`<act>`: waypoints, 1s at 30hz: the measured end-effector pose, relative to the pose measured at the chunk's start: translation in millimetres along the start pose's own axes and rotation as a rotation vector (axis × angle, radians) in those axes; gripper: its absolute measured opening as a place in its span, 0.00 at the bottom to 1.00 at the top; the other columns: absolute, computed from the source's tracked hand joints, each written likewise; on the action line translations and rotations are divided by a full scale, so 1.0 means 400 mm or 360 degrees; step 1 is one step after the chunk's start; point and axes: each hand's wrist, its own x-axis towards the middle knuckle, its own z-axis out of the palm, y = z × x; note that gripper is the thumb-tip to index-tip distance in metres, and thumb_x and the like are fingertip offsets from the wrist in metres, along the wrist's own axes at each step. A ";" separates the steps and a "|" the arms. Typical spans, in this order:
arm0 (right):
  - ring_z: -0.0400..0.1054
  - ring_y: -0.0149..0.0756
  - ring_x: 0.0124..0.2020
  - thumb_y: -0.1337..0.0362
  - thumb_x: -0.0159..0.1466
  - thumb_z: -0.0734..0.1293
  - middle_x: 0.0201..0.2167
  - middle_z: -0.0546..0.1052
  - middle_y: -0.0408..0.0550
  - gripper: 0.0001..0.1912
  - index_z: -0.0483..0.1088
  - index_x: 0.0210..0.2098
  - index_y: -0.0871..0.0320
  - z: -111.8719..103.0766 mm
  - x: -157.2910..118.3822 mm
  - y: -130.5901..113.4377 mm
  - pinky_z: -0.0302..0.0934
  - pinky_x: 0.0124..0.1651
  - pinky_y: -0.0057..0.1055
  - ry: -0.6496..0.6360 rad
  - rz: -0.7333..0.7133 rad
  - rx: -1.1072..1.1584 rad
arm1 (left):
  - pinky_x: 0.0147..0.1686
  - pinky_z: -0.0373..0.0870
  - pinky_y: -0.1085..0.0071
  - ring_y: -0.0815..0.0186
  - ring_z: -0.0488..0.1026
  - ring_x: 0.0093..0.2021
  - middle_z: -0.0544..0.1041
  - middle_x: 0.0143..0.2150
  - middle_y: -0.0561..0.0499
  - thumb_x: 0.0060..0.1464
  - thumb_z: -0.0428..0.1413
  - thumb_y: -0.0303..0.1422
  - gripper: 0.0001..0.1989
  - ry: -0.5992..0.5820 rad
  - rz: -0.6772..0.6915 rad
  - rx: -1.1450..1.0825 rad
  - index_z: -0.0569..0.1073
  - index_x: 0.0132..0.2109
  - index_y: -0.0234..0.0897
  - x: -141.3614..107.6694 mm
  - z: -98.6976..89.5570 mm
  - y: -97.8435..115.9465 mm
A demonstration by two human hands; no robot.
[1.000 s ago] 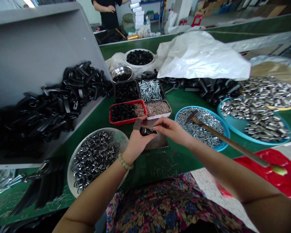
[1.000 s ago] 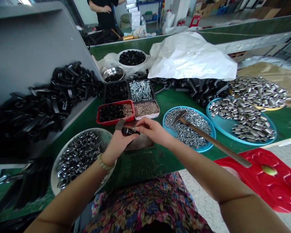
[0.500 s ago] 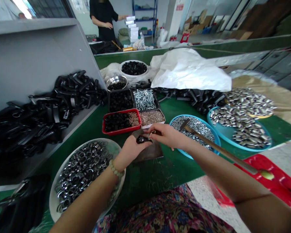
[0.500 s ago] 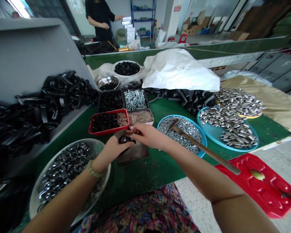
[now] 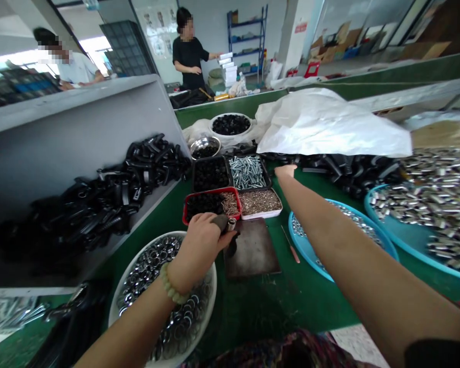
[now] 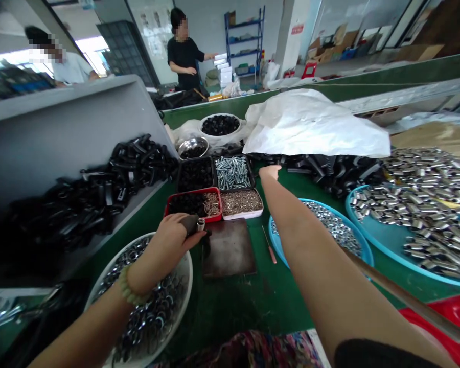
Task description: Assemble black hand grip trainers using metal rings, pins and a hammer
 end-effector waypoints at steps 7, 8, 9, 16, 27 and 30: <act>0.68 0.28 0.31 0.65 0.66 0.62 0.34 0.72 0.43 0.08 0.66 0.45 0.57 -0.062 -0.087 0.043 0.68 0.35 0.30 -0.0007 -0.0020 0.0388 | 0.38 0.63 0.71 0.66 0.65 0.33 0.71 0.32 0.52 0.61 0.48 0.36 0.09 0.0126 -0.0302 -0.0931 0.69 0.35 0.39 -0.029 0.043 -0.024; 0.65 0.26 0.26 0.67 0.64 0.62 0.29 0.69 0.40 0.06 0.65 0.42 0.56 -0.080 -0.135 0.071 0.66 0.31 0.27 -0.0037 -0.0095 0.0445 | 0.37 0.63 0.71 0.66 0.65 0.31 0.70 0.30 0.53 0.61 0.49 0.37 0.10 0.0087 -0.0342 -0.1004 0.69 0.34 0.39 -0.035 0.052 -0.024; 0.63 0.25 0.24 0.68 0.61 0.64 0.26 0.66 0.37 0.07 0.63 0.39 0.54 -0.099 -0.192 0.101 0.64 0.29 0.26 -0.0094 -0.0176 0.0498 | 0.36 0.63 0.71 0.66 0.64 0.30 0.69 0.29 0.53 0.61 0.49 0.39 0.11 0.0041 -0.0356 -0.1030 0.69 0.34 0.39 -0.042 0.060 -0.024; 0.64 0.30 0.26 0.44 0.58 0.67 0.33 0.69 0.43 0.20 0.64 0.38 0.52 -0.176 -0.560 0.214 0.65 0.29 0.30 -0.1196 -0.0401 0.0605 | 0.41 0.65 0.69 0.63 0.70 0.37 0.75 0.38 0.49 0.62 0.49 0.41 0.13 -0.0064 -0.0169 -0.0825 0.71 0.42 0.38 -0.077 0.089 0.005; 0.57 0.26 0.17 0.45 0.65 0.58 0.19 0.60 0.39 0.22 0.60 0.25 0.56 -0.207 -0.617 0.157 0.52 0.17 0.26 -0.1408 -0.0612 -0.0126 | 0.37 0.68 0.68 0.61 0.74 0.31 0.76 0.31 0.46 0.61 0.49 0.42 0.14 -0.0053 0.0027 -0.0246 0.74 0.40 0.37 -0.109 0.079 0.038; 0.58 0.29 0.23 0.49 0.67 0.57 0.20 0.62 0.41 0.22 0.61 0.23 0.57 -0.219 -0.615 0.141 0.53 0.24 0.27 -0.1426 -0.0931 -0.0457 | 0.33 0.68 0.68 0.61 0.74 0.27 0.76 0.29 0.44 0.62 0.48 0.43 0.17 -0.0255 0.0129 0.0166 0.74 0.40 0.34 -0.110 0.071 0.033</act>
